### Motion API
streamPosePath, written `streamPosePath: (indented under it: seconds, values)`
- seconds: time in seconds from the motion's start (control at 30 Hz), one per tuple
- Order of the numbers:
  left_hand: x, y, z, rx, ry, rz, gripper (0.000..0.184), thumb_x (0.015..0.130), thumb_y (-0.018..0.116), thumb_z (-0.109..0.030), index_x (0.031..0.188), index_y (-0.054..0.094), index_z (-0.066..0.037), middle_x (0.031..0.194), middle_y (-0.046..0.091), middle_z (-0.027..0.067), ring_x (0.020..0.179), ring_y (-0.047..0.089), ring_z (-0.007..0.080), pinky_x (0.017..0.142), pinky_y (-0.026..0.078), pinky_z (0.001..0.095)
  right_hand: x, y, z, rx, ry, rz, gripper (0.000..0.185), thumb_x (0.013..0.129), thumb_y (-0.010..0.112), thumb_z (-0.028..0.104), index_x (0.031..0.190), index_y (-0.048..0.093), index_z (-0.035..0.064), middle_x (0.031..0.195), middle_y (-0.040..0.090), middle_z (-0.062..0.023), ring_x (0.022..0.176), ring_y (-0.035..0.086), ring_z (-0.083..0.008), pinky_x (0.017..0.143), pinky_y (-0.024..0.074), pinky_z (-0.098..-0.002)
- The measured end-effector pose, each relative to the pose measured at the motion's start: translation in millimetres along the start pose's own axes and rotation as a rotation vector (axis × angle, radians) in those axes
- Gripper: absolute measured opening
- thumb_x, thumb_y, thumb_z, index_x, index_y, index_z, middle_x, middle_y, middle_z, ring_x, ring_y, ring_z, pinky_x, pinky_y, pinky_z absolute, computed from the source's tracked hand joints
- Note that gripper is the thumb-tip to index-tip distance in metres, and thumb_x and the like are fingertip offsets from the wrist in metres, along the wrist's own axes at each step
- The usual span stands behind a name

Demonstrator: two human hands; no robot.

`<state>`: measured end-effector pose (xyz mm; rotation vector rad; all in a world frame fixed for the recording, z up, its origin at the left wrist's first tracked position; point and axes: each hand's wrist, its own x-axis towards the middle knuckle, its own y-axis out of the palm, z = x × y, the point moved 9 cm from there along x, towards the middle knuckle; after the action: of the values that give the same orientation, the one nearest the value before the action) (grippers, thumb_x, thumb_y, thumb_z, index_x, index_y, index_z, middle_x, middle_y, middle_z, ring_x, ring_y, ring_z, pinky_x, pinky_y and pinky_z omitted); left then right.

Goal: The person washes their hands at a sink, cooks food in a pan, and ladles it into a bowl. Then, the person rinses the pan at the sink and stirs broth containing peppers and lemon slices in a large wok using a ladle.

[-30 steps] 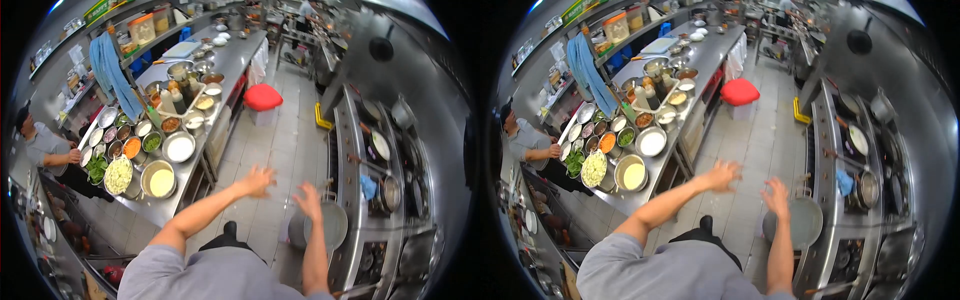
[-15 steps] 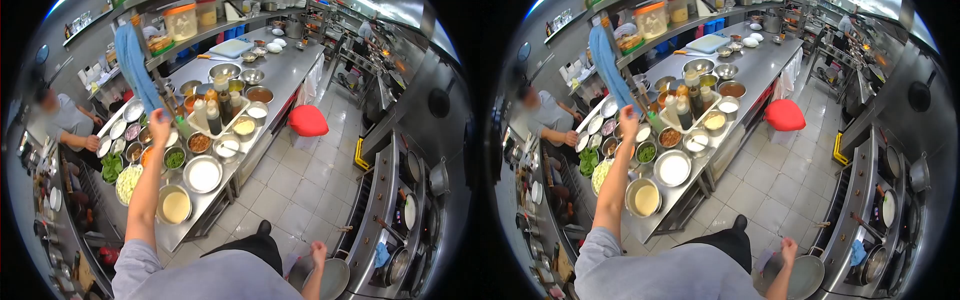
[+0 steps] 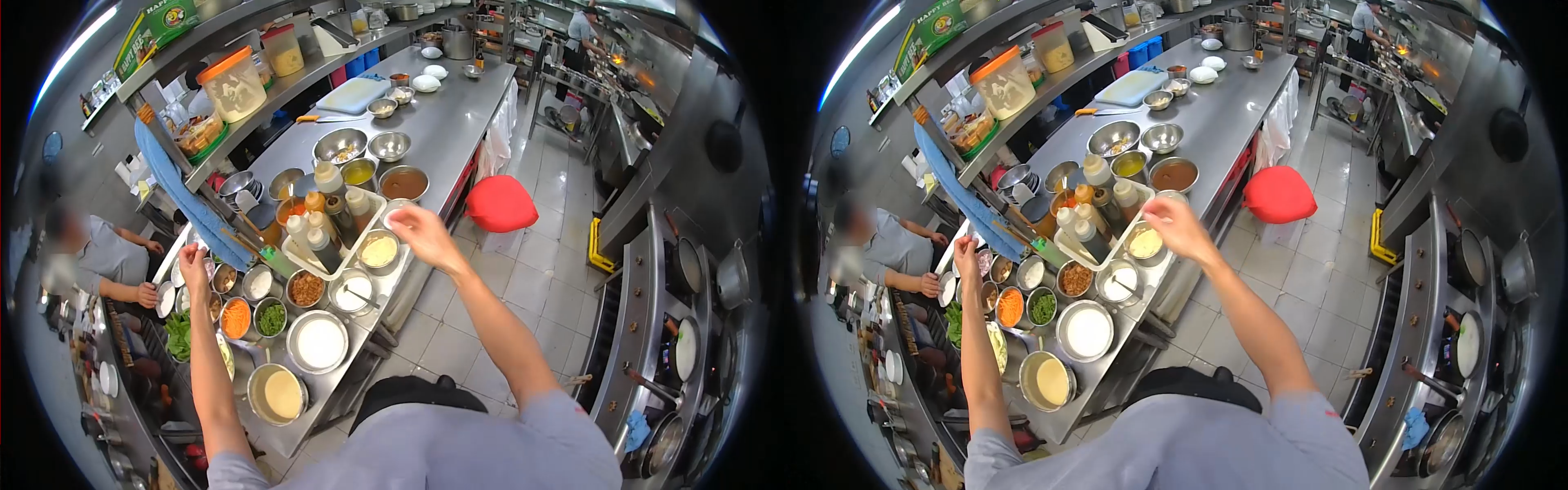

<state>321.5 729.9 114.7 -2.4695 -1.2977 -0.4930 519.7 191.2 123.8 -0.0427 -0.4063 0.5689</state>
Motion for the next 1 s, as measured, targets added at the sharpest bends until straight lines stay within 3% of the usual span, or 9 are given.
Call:
streamPosePath:
  seconds: [0.13,0.37,0.53,0.6,0.7,0.8,0.83,0.93,1.0]
  values:
    - [6,-7,46,-0.011,-0.421,-0.041,0.062,0.079,0.07,-0.011,0.132,0.037,-0.007,0.132,0.045,0.0087,0.107,0.052,0.0208,0.09,0.042,0.0334,97,135,35,0.252,-0.1,0.16,0.015,0.085,0.063,0.011,0.096,0.064,0.0012,0.085,0.066,-0.0034,0.074,0.061,-0.0097,0.064,0.0499,-0.0255]
    - [-18,35,56,0.043,-0.18,0.253,0.025,0.092,0.055,-0.015,0.11,0.062,0.001,0.105,0.063,0.0061,0.097,0.054,0.0132,0.087,0.04,0.0277,161,262,67,0.143,-0.165,0.191,0.016,0.08,0.063,0.011,0.09,0.064,-0.0008,0.077,0.066,-0.0132,0.073,0.064,-0.0219,0.069,0.0508,-0.032]
    - [-107,75,-67,-0.386,0.0,0.366,0.043,0.094,0.05,-0.026,0.124,0.052,0.005,0.121,0.057,0.0104,0.11,0.054,0.0171,0.096,0.038,0.03,212,261,43,0.297,-0.109,-0.274,0.014,0.082,0.061,0.011,0.09,0.062,-0.0008,0.076,0.065,-0.0128,0.069,0.062,-0.0228,0.065,0.0495,-0.035]
    - [-137,84,5,-0.342,0.083,0.163,0.05,0.098,0.04,-0.03,0.127,0.045,0.011,0.143,0.037,0.0207,0.134,0.033,0.0297,0.11,0.022,0.0379,216,282,28,0.287,-0.154,-0.454,0.016,0.084,0.059,0.009,0.096,0.059,-0.0004,0.088,0.065,-0.0149,0.078,0.062,-0.0234,0.072,0.0489,-0.0345]
    - [-141,127,-153,0.044,0.402,0.21,0.057,0.101,0.031,-0.04,0.143,0.031,-0.003,0.155,0.017,0.0147,0.143,0.014,0.0284,0.114,0.01,0.0432,176,307,-14,0.356,-0.071,-0.841,0.021,0.089,0.056,0.012,0.106,0.058,0.0005,0.096,0.063,-0.01,0.087,0.059,-0.0164,0.077,0.0469,-0.0305]
    - [-92,111,-124,-0.515,0.116,-0.021,0.048,0.101,0.032,-0.031,0.142,0.036,-0.005,0.15,0.024,0.0169,0.133,0.034,0.0354,0.107,0.03,0.0442,132,347,0,0.798,-0.007,-0.362,0.031,0.09,0.05,0.011,0.12,0.051,0.0022,0.112,0.059,-0.0113,0.102,0.054,-0.0183,0.088,0.043,-0.0311]
    - [-77,102,-85,-0.555,0.014,0.072,0.045,0.1,0.04,-0.032,0.135,0.046,-0.003,0.133,0.048,0.0196,0.114,0.054,0.0313,0.093,0.046,0.0403,116,358,11,0.933,0.016,-0.198,0.035,0.09,0.048,0.01,0.125,0.048,0.0028,0.117,0.057,-0.0118,0.107,0.053,-0.019,0.092,0.0417,-0.0313]
    - [-50,98,-26,-0.35,-0.14,0.231,0.045,0.1,0.042,-0.031,0.134,0.046,-0.002,0.131,0.049,0.0203,0.111,0.055,0.0308,0.092,0.046,0.0399,104,372,44,1.248,0.149,0.225,0.041,0.096,0.043,0.014,0.135,0.041,0.0044,0.123,0.054,-0.0096,0.115,0.047,-0.0173,0.099,0.0377,-0.0299]
    - [-37,108,-10,-0.192,-0.139,0.272,0.044,0.1,0.043,-0.03,0.133,0.047,-0.002,0.129,0.051,0.0207,0.109,0.056,0.0305,0.091,0.046,0.0397,105,346,57,0.91,0.039,0.093,0.039,0.098,0.043,0.019,0.134,0.043,0.0037,0.121,0.055,-0.0097,0.113,0.048,-0.016,0.097,0.0385,-0.0295]
